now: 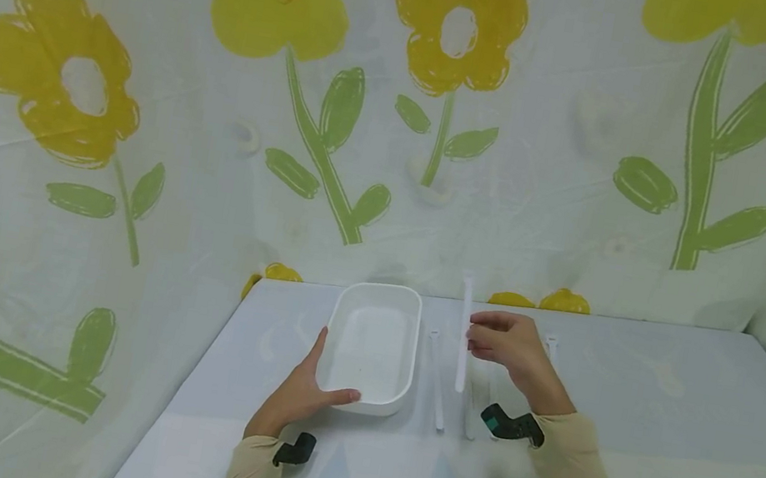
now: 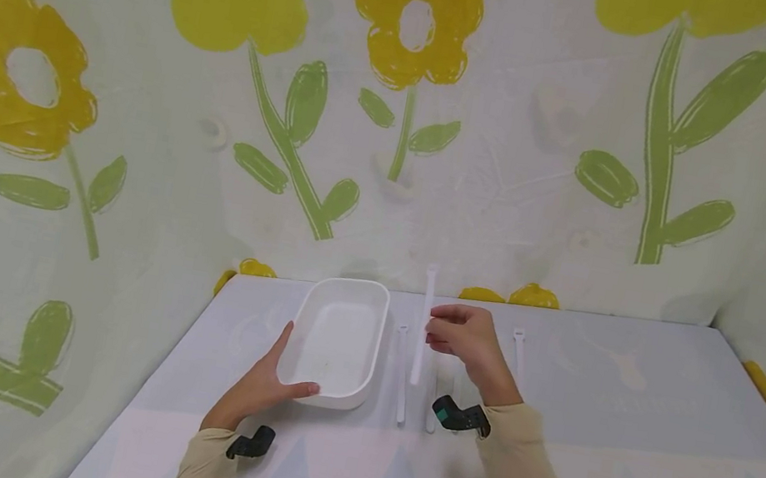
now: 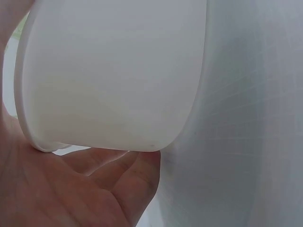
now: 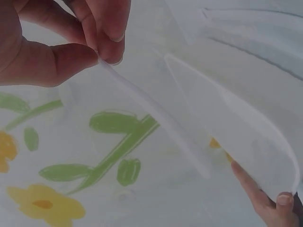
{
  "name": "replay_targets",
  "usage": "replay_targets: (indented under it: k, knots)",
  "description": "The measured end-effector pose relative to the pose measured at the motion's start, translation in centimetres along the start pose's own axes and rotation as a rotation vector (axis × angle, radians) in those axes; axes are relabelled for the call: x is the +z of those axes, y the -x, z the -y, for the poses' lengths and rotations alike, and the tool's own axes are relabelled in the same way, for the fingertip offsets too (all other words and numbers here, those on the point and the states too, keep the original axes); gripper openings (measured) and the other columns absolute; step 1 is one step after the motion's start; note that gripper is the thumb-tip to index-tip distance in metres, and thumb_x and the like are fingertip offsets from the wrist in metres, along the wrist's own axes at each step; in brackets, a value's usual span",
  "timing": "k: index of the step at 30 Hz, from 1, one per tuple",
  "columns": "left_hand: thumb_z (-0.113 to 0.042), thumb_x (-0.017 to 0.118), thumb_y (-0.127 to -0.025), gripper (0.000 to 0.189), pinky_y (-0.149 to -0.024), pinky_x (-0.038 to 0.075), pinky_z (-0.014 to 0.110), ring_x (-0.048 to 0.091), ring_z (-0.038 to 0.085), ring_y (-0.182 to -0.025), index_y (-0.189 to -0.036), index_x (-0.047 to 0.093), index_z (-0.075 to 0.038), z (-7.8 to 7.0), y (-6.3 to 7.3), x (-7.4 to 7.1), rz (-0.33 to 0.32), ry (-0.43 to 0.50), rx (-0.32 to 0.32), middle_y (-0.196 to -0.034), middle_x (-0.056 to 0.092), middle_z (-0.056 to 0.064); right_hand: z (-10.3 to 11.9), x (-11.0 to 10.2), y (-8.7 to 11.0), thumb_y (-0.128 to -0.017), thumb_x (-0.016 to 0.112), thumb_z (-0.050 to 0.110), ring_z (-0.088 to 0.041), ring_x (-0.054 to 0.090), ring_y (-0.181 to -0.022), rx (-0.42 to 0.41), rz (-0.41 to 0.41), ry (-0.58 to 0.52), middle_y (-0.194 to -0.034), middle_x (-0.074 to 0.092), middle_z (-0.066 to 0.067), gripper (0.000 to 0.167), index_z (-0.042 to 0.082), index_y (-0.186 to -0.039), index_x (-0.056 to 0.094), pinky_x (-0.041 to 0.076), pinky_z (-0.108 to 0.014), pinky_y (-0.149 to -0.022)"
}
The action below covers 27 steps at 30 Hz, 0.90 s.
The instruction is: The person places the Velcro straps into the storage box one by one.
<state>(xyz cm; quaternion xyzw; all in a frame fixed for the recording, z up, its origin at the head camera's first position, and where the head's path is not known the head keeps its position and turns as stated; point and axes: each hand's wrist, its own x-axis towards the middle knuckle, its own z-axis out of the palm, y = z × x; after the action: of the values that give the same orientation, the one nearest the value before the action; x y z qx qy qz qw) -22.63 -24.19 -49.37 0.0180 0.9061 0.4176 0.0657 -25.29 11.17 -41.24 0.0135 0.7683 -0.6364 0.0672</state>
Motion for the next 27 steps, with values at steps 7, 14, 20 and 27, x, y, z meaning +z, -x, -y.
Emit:
replay_targets:
  k: [7,14,20,27]
  knots:
    - [-0.057,0.090,-0.072,0.134,-0.119,0.035,0.065,0.035,0.039,-0.154,-0.168,0.001,-0.026,-0.1,0.1,0.0,0.001,0.010,0.008,-0.174,0.020,0.012,0.5,1.0,-0.2,-0.098,0.068,0.018,-0.015,0.072,-0.086,-0.014,0.015,-0.012,-0.120,0.070,-0.023,0.041,-0.006,-0.131,0.062,0.063,-0.031,-0.086]
    - [-0.056,0.090,-0.073,0.133,-0.120,0.033,0.065,0.034,0.039,-0.155,-0.168,0.002,-0.027,-0.1,0.2,0.0,-0.007,0.004,0.000,-0.174,0.020,0.012,0.8,2.5,-0.9,-0.096,0.069,0.016,-0.016,0.073,-0.083,-0.015,0.030,-0.040,-0.119,0.072,-0.023,0.040,-0.006,-0.129,0.064,0.064,-0.032,-0.085]
    - [-0.056,0.090,-0.072,0.134,-0.119,0.034,0.066,0.035,0.039,-0.154,-0.168,0.003,-0.025,-0.3,0.2,0.0,-0.014,0.011,-0.002,-0.174,0.021,0.011,1.0,3.9,-1.4,-0.095,0.069,0.013,-0.016,0.073,-0.080,-0.007,0.040,-0.069,-0.112,0.074,-0.019,0.038,-0.006,-0.127,0.065,0.064,-0.033,-0.083]
    - [-0.056,0.090,-0.072,0.133,-0.118,0.035,0.066,0.037,0.039,-0.153,-0.168,0.003,-0.026,-0.5,0.4,-0.1,-0.011,0.011,-0.003,-0.173,0.023,0.011,1.2,5.6,-1.7,-0.094,0.069,0.010,-0.016,0.073,-0.079,0.000,0.050,-0.082,-0.106,0.075,-0.018,0.034,-0.006,-0.124,0.067,0.064,-0.033,-0.081]
